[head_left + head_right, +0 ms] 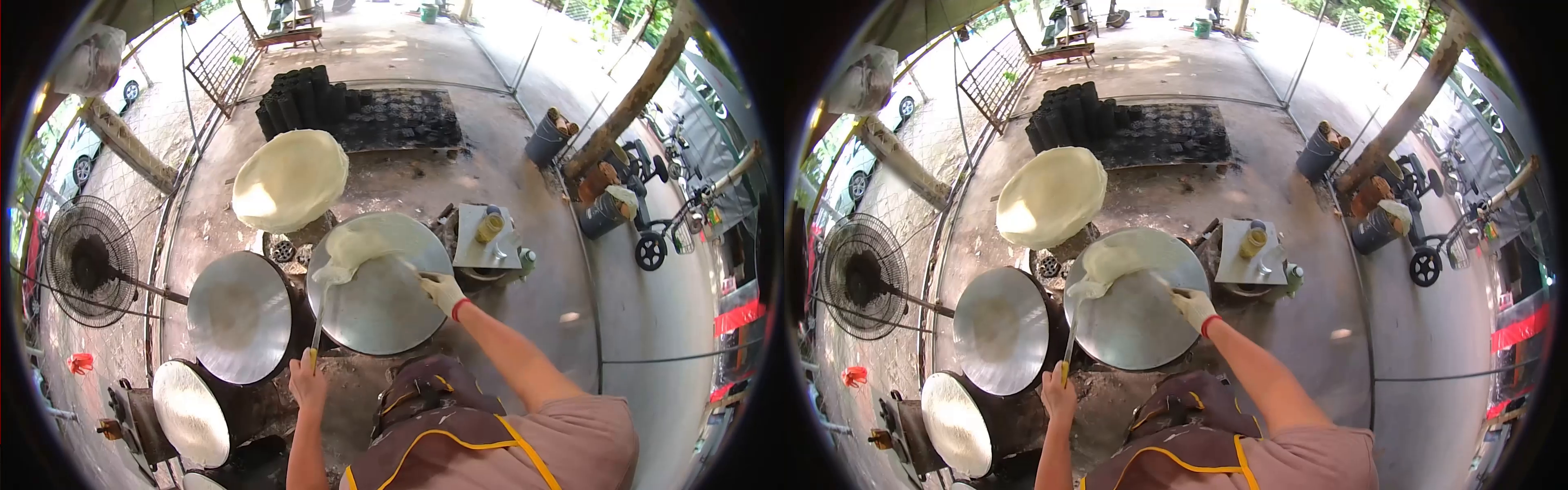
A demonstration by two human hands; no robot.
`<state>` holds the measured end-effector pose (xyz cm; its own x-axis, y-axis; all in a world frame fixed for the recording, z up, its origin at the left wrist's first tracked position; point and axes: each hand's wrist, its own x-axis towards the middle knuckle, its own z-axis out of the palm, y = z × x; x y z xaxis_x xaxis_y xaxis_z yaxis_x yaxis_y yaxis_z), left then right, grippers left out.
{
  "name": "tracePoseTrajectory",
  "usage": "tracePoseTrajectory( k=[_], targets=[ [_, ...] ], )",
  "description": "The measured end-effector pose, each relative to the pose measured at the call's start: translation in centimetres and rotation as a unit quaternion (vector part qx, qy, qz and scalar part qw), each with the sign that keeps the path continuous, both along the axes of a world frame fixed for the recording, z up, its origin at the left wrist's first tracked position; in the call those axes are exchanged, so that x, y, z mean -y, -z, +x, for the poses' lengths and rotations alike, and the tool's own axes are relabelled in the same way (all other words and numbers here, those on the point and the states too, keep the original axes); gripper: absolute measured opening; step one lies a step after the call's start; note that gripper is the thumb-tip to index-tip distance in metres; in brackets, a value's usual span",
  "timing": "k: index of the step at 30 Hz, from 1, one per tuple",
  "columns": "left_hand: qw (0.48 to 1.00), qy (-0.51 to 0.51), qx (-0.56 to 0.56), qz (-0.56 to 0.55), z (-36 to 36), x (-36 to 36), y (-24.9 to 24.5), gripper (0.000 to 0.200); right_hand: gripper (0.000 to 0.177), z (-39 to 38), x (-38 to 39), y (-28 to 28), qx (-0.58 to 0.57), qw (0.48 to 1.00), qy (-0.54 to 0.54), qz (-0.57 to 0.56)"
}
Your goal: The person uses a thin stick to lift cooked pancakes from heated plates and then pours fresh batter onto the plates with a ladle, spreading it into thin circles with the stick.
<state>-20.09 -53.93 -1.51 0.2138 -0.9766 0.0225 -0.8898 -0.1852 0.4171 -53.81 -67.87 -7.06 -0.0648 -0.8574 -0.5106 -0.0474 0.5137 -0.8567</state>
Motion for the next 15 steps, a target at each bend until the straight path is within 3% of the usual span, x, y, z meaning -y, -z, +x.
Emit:
tracePoseTrajectory(
  k=[1, 4, 5, 8, 9, 12, 13, 15],
  targets=[
    [1.000, -0.005, -0.011, -0.006, 0.4, -0.7, 0.4, 0.039, 0.036, 0.8, -0.5, 0.2, 0.088, 0.991, 0.093, -0.047],
    [0.987, 0.029, -0.113, -0.109, 0.3, -2.7, 2.0, 0.035, 0.035, 4.6, 0.0, 0.1, -0.065, 0.993, -0.072, -0.070],
    [0.984, 0.010, -0.155, -0.083, 0.0, -3.7, 2.1, 0.029, 0.034, 4.8, 0.7, -1.5, -0.025, 0.991, -0.127, 0.029],
    [0.966, -0.032, -0.254, -0.029, -1.0, -5.3, 2.1, 0.015, 0.034, 1.1, 1.8, -4.9, 0.004, 0.977, -0.201, 0.072],
    [0.962, -0.035, -0.269, -0.018, -1.1, -5.9, 1.8, 0.013, 0.035, -0.7, 2.1, -3.5, -0.034, 0.980, -0.189, 0.055],
    [0.921, -0.057, -0.386, 0.011, -2.1, -6.2, 3.4, 0.015, 0.036, -0.9, 3.2, 7.1, 0.007, 0.994, 0.000, -0.108],
    [0.899, -0.063, -0.433, 0.022, -2.4, -6.2, 3.9, 0.017, 0.037, 0.9, 2.5, 3.4, -0.105, 0.974, -0.119, -0.159],
    [0.828, -0.089, -0.550, 0.061, -4.9, -4.9, -0.2, 0.012, 0.036, 2.4, 2.9, -1.6, -0.064, 0.972, -0.224, -0.017]
  ],
)
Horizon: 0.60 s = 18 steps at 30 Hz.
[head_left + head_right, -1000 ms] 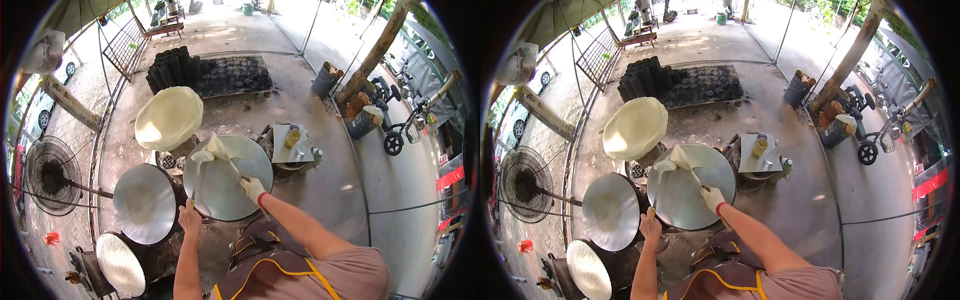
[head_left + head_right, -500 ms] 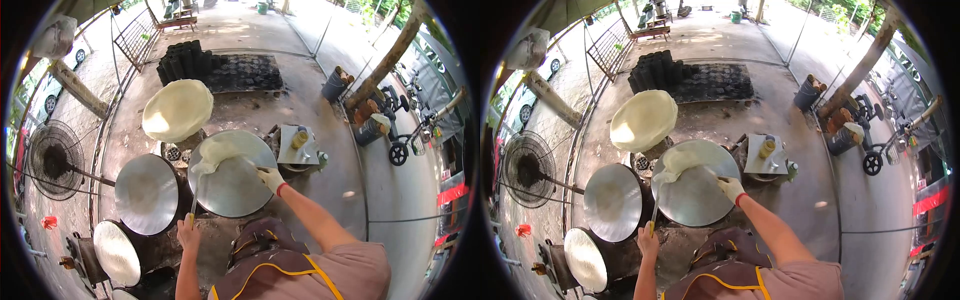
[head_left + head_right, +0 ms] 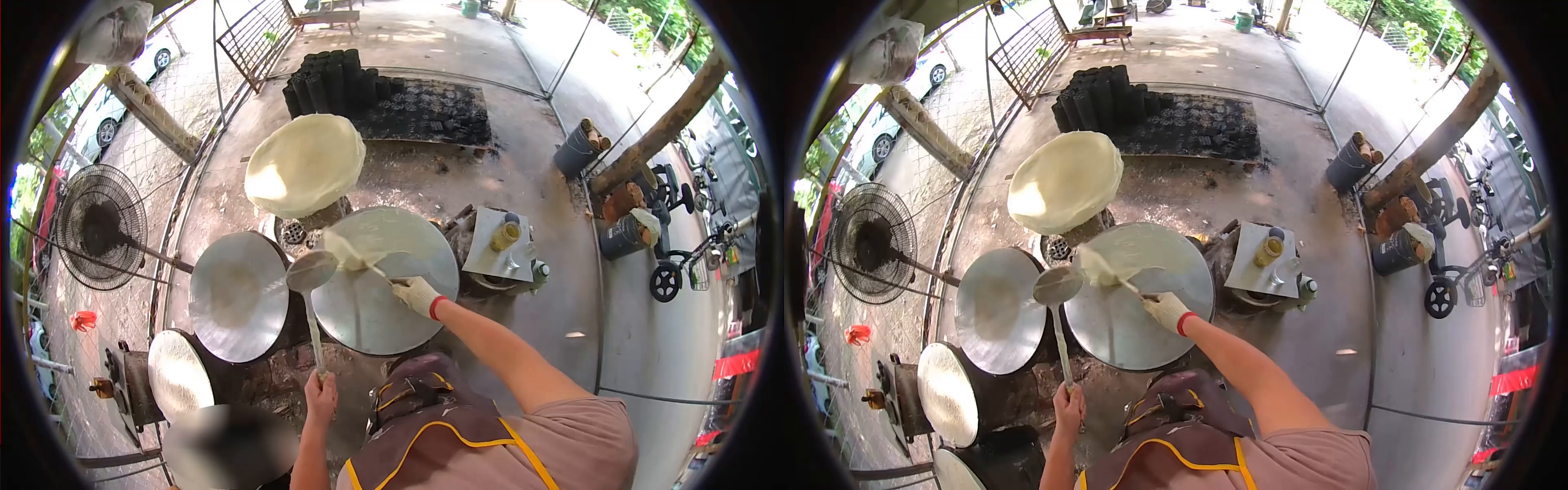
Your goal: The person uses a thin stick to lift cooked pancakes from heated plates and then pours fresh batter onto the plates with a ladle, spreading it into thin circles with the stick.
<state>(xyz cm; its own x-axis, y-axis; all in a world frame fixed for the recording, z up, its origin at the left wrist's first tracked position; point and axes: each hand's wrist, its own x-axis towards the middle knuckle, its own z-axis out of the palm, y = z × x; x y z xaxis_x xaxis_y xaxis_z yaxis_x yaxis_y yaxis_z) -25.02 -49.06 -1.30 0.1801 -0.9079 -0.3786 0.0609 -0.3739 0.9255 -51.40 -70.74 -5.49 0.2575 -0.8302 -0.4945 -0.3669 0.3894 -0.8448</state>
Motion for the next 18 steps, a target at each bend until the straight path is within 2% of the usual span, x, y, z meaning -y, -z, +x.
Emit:
tracePoseTrajectory(
  k=[2, 5, 6, 7, 9, 10, 13, 14, 16, 18],
  targets=[
    [0.993, -0.011, -0.118, 0.002, -1.8, 1.1, -3.4, 0.007, 0.035, -1.3, 0.9, -0.2, 0.035, 0.992, -0.065, 0.106],
    [0.968, -0.050, -0.240, -0.050, -3.4, 1.6, -6.0, 0.004, 0.032, -5.9, 1.3, 0.9, 0.063, 0.996, 0.014, 0.060],
    [0.958, -0.079, -0.264, -0.073, -4.1, 2.0, -7.0, 0.005, 0.032, -5.2, 2.7, 3.6, 0.038, 0.983, 0.160, 0.086],
    [0.948, -0.107, -0.287, -0.092, -4.8, 2.2, -7.6, 0.007, 0.033, -4.5, 2.5, 4.2, 0.011, 0.996, 0.094, 0.009],
    [0.941, -0.161, -0.289, -0.076, -5.8, 3.0, -7.4, 0.011, 0.035, -2.8, 2.1, 5.1, -0.036, 0.987, -0.037, -0.149],
    [0.936, -0.181, -0.295, -0.069, -6.1, 3.3, -6.8, 0.012, 0.035, -1.1, 1.6, 2.0, 0.011, 0.996, -0.090, -0.019],
    [0.909, -0.226, -0.344, -0.068, -6.9, 2.3, -5.7, 0.014, 0.035, -2.2, 2.9, 0.1, 0.013, 0.971, -0.218, 0.098],
    [0.902, -0.238, -0.354, -0.071, -7.0, 1.3, -5.6, 0.015, 0.034, -3.8, 2.9, -1.7, -0.010, 0.973, -0.208, 0.100],
    [0.894, -0.270, -0.350, -0.079, -7.3, -0.2, -5.3, 0.014, 0.033, -4.4, 4.9, -2.6, 0.057, 0.988, 0.004, 0.142],
    [0.894, -0.305, -0.320, -0.070, -7.6, -1.9, -5.2, 0.014, 0.031, -4.4, 4.9, -0.4, 0.118, 0.986, 0.106, 0.043]
  ],
)
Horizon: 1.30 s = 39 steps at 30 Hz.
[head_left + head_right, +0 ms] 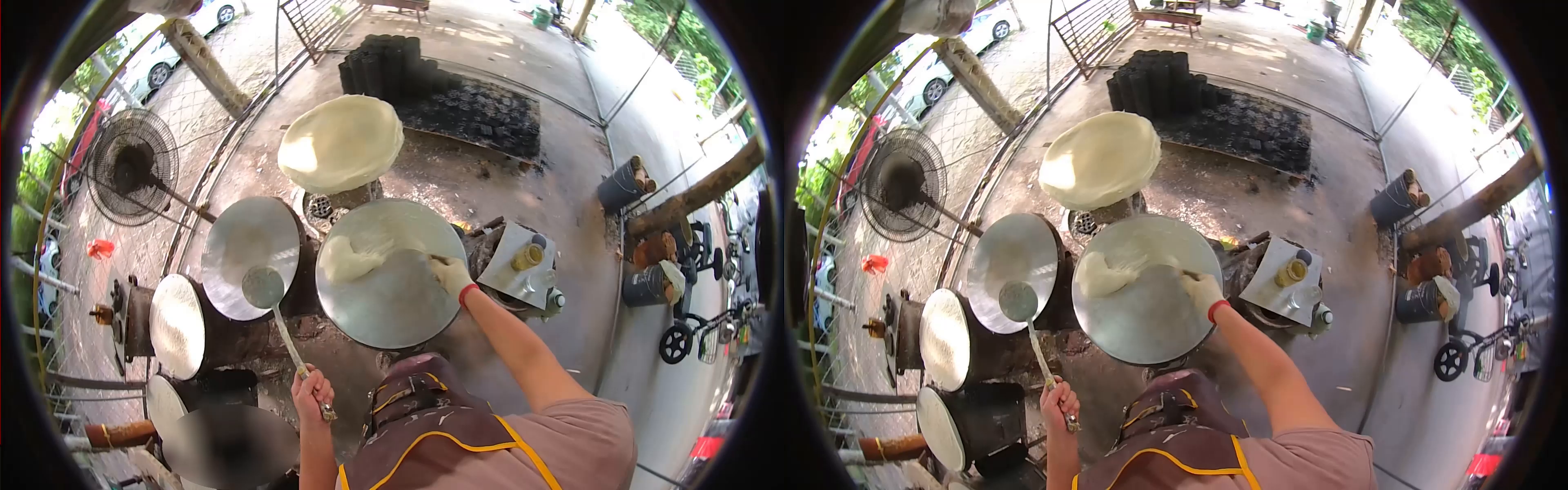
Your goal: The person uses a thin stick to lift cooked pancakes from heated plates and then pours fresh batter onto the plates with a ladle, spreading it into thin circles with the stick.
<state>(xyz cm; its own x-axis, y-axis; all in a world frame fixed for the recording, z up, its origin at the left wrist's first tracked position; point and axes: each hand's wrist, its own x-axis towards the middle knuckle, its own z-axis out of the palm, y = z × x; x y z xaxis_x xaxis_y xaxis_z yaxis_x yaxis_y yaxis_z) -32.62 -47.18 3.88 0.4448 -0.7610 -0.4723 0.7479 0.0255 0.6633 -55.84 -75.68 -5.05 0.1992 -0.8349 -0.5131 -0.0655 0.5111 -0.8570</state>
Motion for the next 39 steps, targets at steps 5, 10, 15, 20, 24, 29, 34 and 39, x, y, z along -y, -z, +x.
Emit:
tracePoseTrajectory(
  k=[5, 10, 15, 20, 24, 29, 34, 39],
  targets=[
    [0.997, -0.063, -0.041, 0.014, -1.1, -3.1, 0.2, 0.012, 0.033, -0.5, -0.5, 0.4, -0.114, 0.920, -0.365, 0.092],
    [0.993, -0.098, -0.051, 0.046, -2.2, -5.5, 1.2, 0.012, 0.022, 0.3, 3.8, -0.2, -0.118, 0.955, -0.268, 0.051],
    [0.988, -0.125, -0.079, 0.037, -3.5, -6.2, 1.0, 0.012, 0.022, -2.1, 1.7, 4.1, -0.054, 0.875, -0.440, 0.196],
    [0.987, -0.125, -0.093, 0.049, -4.0, -7.3, 1.6, 0.012, 0.024, -8.6, 3.3, 3.6, -0.087, 0.915, -0.381, 0.102],
    [0.984, -0.131, -0.115, 0.041, -5.3, -7.4, 2.1, 0.013, 0.026, -2.1, 6.2, 1.4, -0.072, 0.974, -0.204, 0.067],
    [0.982, -0.133, -0.127, 0.030, -6.9, -7.7, 1.1, 0.015, 0.026, -5.2, 2.9, 2.2, -0.045, 0.861, -0.484, 0.150],
    [0.979, -0.140, -0.146, 0.033, -8.2, -9.6, 1.9, 0.015, 0.020, -7.2, 3.5, 1.1, -0.025, 0.980, -0.187, 0.058],
    [0.975, -0.130, -0.177, 0.035, -9.1, -11.1, 2.1, 0.015, 0.030, -7.0, 0.5, 2.4, -0.090, 0.829, -0.506, -0.220]
  ],
)
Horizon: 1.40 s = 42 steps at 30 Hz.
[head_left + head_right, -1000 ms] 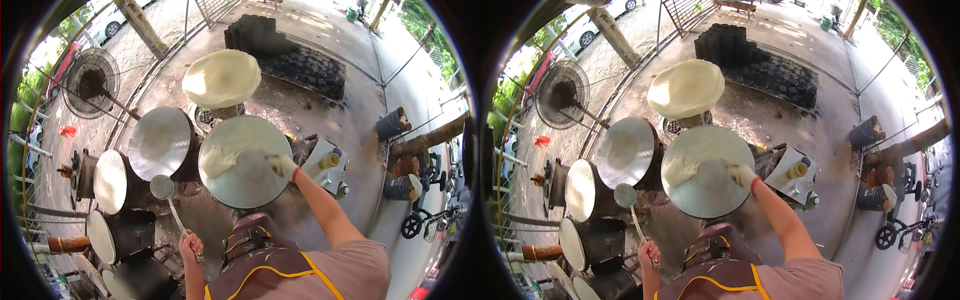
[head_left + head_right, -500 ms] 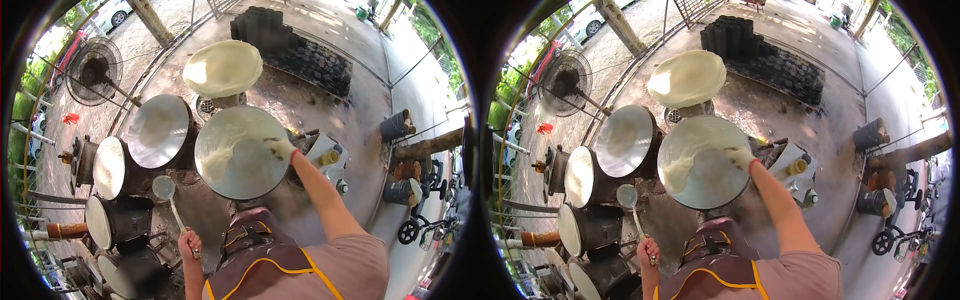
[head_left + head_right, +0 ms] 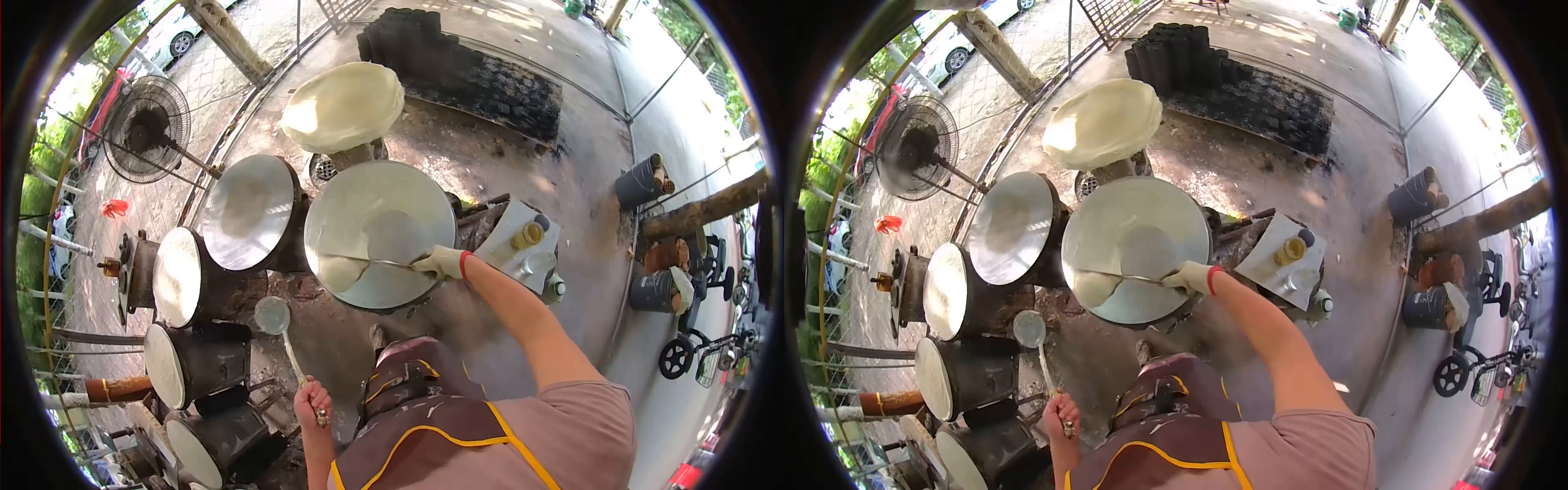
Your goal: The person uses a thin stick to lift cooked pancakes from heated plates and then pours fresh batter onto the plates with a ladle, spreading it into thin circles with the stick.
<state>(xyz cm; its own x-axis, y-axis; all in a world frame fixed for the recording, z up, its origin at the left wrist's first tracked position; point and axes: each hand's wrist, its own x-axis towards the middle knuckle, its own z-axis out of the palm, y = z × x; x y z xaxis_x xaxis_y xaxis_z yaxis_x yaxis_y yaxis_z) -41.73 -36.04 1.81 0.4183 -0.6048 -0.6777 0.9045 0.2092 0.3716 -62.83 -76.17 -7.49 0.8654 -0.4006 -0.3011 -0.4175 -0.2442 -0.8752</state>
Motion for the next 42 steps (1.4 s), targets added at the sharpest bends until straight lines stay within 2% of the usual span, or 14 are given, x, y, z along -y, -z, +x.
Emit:
tracePoseTrajectory(
  k=[2, 6, 10, 11, 16, 17, 22, 25, 29, 32, 34, 38, 40, 42],
  targets=[
    [1.000, 0.016, 0.004, -0.007, 0.3, -0.3, -0.1, 0.015, 0.032, -1.0, -0.5, -1.1, -0.089, 0.951, 0.160, 0.249],
    [0.998, 0.052, -0.006, -0.019, 2.2, -1.7, 0.4, 0.014, 0.028, 0.4, -2.6, 2.1, -0.033, 0.861, 0.468, 0.198],
    [0.995, 0.089, -0.024, -0.039, 4.8, -3.5, 0.5, 0.014, 0.030, -1.0, -8.8, -0.6, -0.075, 0.927, 0.226, 0.290],
    [0.994, 0.098, -0.031, -0.046, 5.6, -4.3, 0.6, 0.015, 0.029, -1.7, -9.7, 1.9, -0.110, 0.921, 0.247, 0.282],
    [0.984, 0.170, -0.020, -0.041, 11.4, -9.0, 1.4, 0.015, 0.018, 1.6, -24.4, 0.1, 0.173, 0.723, 0.475, 0.471],
    [0.982, 0.183, -0.034, -0.033, 12.9, -10.1, 1.9, 0.015, 0.019, 5.5, -26.8, -1.0, 0.123, 0.711, 0.518, 0.459],
    [0.979, 0.192, -0.055, -0.036, 18.8, -15.0, 2.2, 0.015, 0.024, 21.0, -29.5, 1.3, 0.146, 0.812, 0.417, 0.381],
    [0.982, 0.166, -0.073, -0.049, 20.8, -18.0, 1.6, 0.015, 0.030, 22.4, -31.0, 4.1, 0.146, 0.777, 0.587, 0.174],
    [0.984, 0.131, -0.103, -0.068, 22.7, -20.3, 1.7, 0.016, 0.036, 28.1, -35.8, 2.0, -0.123, 0.714, 0.689, -0.002],
    [0.983, 0.121, -0.121, -0.065, 23.4, -20.7, 1.9, 0.016, 0.037, 29.0, -33.8, 4.2, -0.099, 0.783, 0.611, -0.065],
    [0.983, 0.124, -0.118, -0.068, 23.8, -21.2, 1.9, 0.016, 0.036, 25.5, -32.8, 4.7, -0.123, 0.782, 0.606, -0.075],
    [0.982, 0.141, -0.095, -0.076, 23.6, -21.7, 2.1, 0.015, 0.026, 24.2, -30.9, 8.2, 0.132, 0.648, 0.728, 0.181],
    [0.982, 0.147, -0.098, -0.074, 23.2, -21.4, 1.9, 0.014, 0.027, 25.5, -31.2, 4.2, 0.223, 0.581, 0.725, 0.294],
    [0.980, 0.151, -0.105, -0.070, 22.9, -21.3, 1.7, 0.013, 0.032, 25.5, -32.9, 5.3, 0.091, 0.708, 0.687, 0.140]
  ],
)
